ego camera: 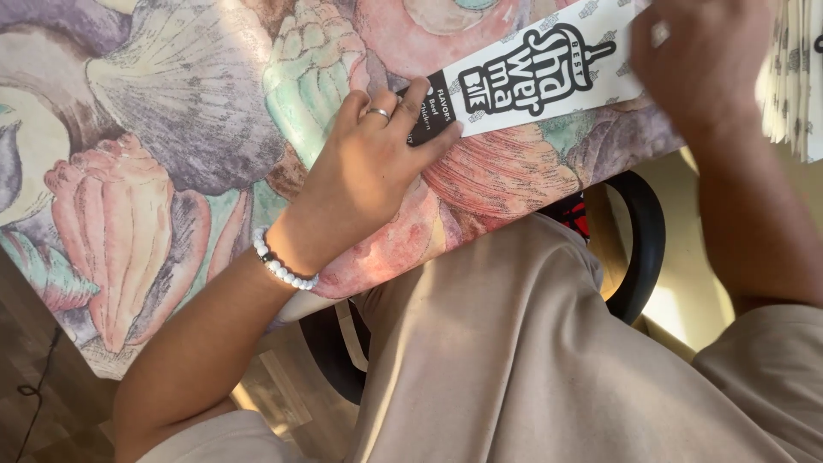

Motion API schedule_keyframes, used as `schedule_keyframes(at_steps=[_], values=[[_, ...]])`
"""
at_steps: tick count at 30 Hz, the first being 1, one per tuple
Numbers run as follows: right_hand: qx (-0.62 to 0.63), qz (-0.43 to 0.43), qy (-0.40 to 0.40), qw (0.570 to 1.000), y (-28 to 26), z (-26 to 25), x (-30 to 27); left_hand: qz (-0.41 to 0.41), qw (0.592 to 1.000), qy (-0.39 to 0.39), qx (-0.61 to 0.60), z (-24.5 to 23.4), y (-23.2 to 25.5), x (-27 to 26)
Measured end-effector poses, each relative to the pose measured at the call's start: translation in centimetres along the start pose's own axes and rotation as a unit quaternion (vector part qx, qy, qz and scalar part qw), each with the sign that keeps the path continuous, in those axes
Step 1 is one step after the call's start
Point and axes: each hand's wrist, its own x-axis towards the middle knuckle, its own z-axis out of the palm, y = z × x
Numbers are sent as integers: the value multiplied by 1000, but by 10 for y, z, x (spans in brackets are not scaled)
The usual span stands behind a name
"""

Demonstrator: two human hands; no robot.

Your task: Peeling and handling sticker sheets to prepare them for use or packaging.

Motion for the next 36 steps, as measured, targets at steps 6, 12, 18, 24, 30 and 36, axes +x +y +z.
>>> schedule_keyframes(at_steps=[6,12,18,24,30,36], values=[[270,-152,2,951,-107,-109,34,2,995,-36,90,-11,13,3],[215,-129,-14,968,-69,-91,-2,-21,995,-16,-91,3,16,5],[181,-128,26,975,-59,-86,-15,-36,970,66,-230,9,11,3],[173,-145,17,974,-55,-83,-14,-55,968,81,-229,8,8,9],[214,-121,26,969,-58,-79,-13,-44,986,67,-145,16,9,10],[178,-126,39,975,-60,-80,-13,-53,987,47,-146,16,9,7]])
